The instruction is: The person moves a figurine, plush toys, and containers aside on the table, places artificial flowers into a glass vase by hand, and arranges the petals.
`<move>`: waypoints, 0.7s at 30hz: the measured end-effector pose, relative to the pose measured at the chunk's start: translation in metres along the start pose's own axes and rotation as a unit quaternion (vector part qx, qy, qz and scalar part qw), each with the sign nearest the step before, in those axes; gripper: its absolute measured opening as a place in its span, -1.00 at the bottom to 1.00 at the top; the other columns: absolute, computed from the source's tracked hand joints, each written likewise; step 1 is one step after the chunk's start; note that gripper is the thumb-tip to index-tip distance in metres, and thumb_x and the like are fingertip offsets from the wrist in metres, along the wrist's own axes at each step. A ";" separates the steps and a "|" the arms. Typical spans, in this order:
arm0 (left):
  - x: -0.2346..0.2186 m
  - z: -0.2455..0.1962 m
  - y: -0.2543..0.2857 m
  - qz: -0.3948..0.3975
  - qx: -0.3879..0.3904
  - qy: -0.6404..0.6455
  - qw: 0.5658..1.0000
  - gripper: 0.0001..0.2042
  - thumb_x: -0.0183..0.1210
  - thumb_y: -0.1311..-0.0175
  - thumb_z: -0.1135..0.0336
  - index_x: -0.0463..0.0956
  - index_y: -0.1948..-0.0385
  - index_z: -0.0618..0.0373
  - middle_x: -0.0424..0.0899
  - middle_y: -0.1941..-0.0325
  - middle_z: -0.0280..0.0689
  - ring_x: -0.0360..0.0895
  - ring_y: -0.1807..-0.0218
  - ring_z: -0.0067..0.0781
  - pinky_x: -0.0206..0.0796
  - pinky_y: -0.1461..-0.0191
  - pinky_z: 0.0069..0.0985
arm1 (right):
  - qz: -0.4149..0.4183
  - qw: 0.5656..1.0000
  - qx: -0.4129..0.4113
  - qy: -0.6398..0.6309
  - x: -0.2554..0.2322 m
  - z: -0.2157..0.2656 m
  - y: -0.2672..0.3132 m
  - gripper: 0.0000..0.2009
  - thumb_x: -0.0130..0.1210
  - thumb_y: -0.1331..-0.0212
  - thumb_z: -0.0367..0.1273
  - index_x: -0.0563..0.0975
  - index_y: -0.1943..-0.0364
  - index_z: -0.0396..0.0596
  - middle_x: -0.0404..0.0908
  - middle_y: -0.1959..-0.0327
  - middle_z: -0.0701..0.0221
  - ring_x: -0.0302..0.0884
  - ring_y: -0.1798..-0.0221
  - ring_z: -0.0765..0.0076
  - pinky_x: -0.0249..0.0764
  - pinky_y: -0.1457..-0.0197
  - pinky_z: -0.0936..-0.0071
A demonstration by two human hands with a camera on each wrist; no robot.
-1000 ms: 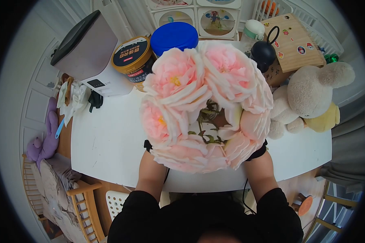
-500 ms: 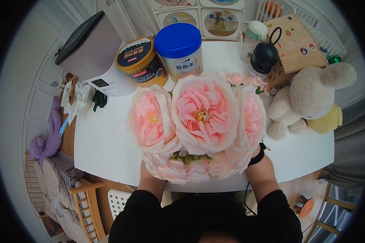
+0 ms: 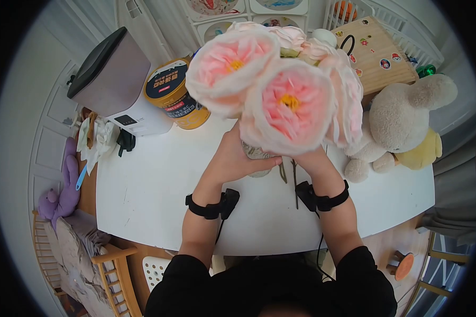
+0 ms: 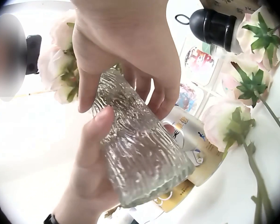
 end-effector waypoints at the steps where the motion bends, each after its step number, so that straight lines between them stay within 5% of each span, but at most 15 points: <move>1: 0.001 -0.001 -0.001 -0.003 0.004 0.016 1.000 -0.16 0.47 0.02 0.30 0.17 -0.33 0.28 0.40 -0.31 -0.11 0.35 -0.34 -0.29 0.16 -0.39 -0.36 | -0.007 1.000 0.008 -0.005 0.007 0.012 -0.004 -0.36 0.35 -0.04 -0.43 0.36 -0.26 -0.18 0.45 -0.23 0.35 0.40 -0.24 0.37 0.24 -0.38 0.31; 5: 0.005 -0.010 -0.003 -0.010 0.011 0.124 0.992 -0.02 0.46 0.01 0.31 -0.04 -0.43 0.27 0.34 -0.34 -0.12 0.28 -0.38 -0.27 0.11 -0.42 -0.37 | 0.009 0.998 -0.004 0.056 0.014 0.027 -0.013 -0.32 0.37 -0.04 -0.36 0.32 -0.27 -0.23 0.51 -0.11 0.32 0.44 -0.15 0.41 0.31 -0.24 0.33; 9: 0.003 -0.019 0.003 -0.006 -0.023 0.264 0.964 -0.06 0.35 -0.09 0.32 -0.13 -0.46 0.25 0.22 -0.42 -0.15 0.20 -0.43 -0.27 0.02 -0.47 -0.34 | 0.013 0.999 -0.044 0.007 0.022 0.040 -0.013 -0.38 0.27 -0.14 -0.35 0.29 -0.27 -0.27 0.52 -0.10 0.27 0.44 -0.15 0.36 0.25 -0.30 0.33; 15: 0.001 0.008 0.014 0.020 -0.040 0.404 0.914 0.02 0.35 0.07 0.10 -0.07 -0.45 0.26 0.26 -0.39 -0.12 0.24 -0.41 -0.20 0.08 -0.44 -0.31 | 0.015 0.995 -0.038 -0.086 0.035 0.048 -0.006 -0.31 0.31 -0.09 -0.42 0.22 -0.30 -0.26 0.46 -0.16 0.27 0.40 -0.22 0.36 0.27 -0.30 0.31; 21: 0.005 0.013 0.017 0.051 -0.022 0.419 0.906 0.03 0.35 0.20 0.04 0.04 -0.40 0.29 0.35 -0.31 -0.06 0.33 -0.34 -0.17 0.15 -0.40 -0.27 | 0.013 0.998 -0.054 -0.005 0.039 0.061 0.000 -0.29 0.43 0.04 -0.39 0.29 -0.21 -0.21 0.48 -0.10 0.29 0.41 -0.19 0.36 0.39 -0.17 0.31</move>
Point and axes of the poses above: each hand's wrist, its own y-axis away from the middle knuckle, its own x-axis out of the palm, z = x × y, the point moved 3 cm from there along -y, towards the middle knuckle
